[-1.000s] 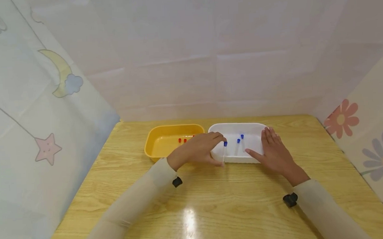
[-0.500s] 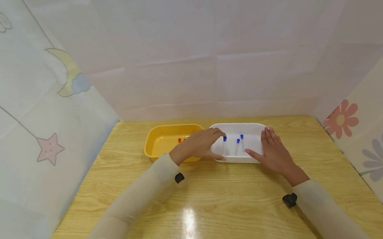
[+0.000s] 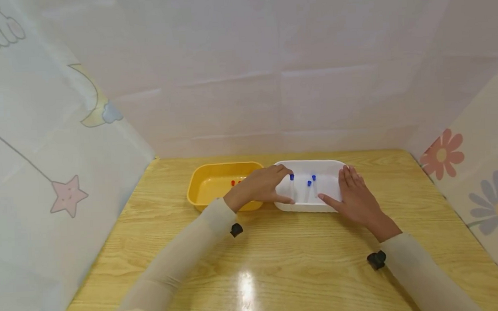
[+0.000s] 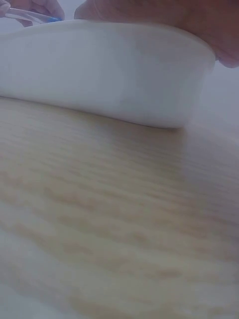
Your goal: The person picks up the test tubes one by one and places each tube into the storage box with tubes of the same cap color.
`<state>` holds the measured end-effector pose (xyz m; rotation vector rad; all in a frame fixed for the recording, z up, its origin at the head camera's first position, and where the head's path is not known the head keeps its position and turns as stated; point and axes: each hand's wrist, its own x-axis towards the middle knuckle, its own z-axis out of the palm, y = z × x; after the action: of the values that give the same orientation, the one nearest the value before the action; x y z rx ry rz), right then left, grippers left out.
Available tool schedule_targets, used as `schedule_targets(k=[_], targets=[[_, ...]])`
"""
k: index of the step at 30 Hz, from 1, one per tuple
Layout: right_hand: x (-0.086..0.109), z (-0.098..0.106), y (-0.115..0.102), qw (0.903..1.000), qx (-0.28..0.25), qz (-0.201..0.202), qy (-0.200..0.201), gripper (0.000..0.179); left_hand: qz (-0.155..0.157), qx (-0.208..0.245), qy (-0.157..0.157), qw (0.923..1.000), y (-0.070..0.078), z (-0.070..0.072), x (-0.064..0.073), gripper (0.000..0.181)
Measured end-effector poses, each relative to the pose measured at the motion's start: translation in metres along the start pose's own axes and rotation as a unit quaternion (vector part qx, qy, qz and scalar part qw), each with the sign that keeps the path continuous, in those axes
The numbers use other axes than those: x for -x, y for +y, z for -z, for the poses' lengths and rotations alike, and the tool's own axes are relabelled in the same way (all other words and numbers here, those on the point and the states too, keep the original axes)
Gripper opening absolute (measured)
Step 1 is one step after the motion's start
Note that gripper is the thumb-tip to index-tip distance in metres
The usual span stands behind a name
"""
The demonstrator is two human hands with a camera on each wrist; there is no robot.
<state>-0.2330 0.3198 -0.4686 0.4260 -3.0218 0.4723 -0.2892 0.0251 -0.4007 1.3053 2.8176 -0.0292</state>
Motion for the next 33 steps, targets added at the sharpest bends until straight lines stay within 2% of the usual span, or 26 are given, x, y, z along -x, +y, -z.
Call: schedule_targets(k=[13, 21, 33], targets=[[0.0, -0.004, 0.001, 1.0, 0.002, 0.004, 0.006, 0.107, -0.002, 0.008, -0.01, 0.9999, -0.004, -0.009, -0.013, 0.096], [0.0, -0.003, 0.001, 1.0, 0.001, 0.001, -0.002, 0.107, 0.015, 0.023, -0.025, 0.9993, -0.007, -0.015, -0.021, 0.094], [0.0, -0.003, -0.002, 1.0, 0.002, 0.003, 0.001, 0.107, 0.024, 0.027, -0.04, 0.9985, -0.007, -0.022, -0.033, 0.095]])
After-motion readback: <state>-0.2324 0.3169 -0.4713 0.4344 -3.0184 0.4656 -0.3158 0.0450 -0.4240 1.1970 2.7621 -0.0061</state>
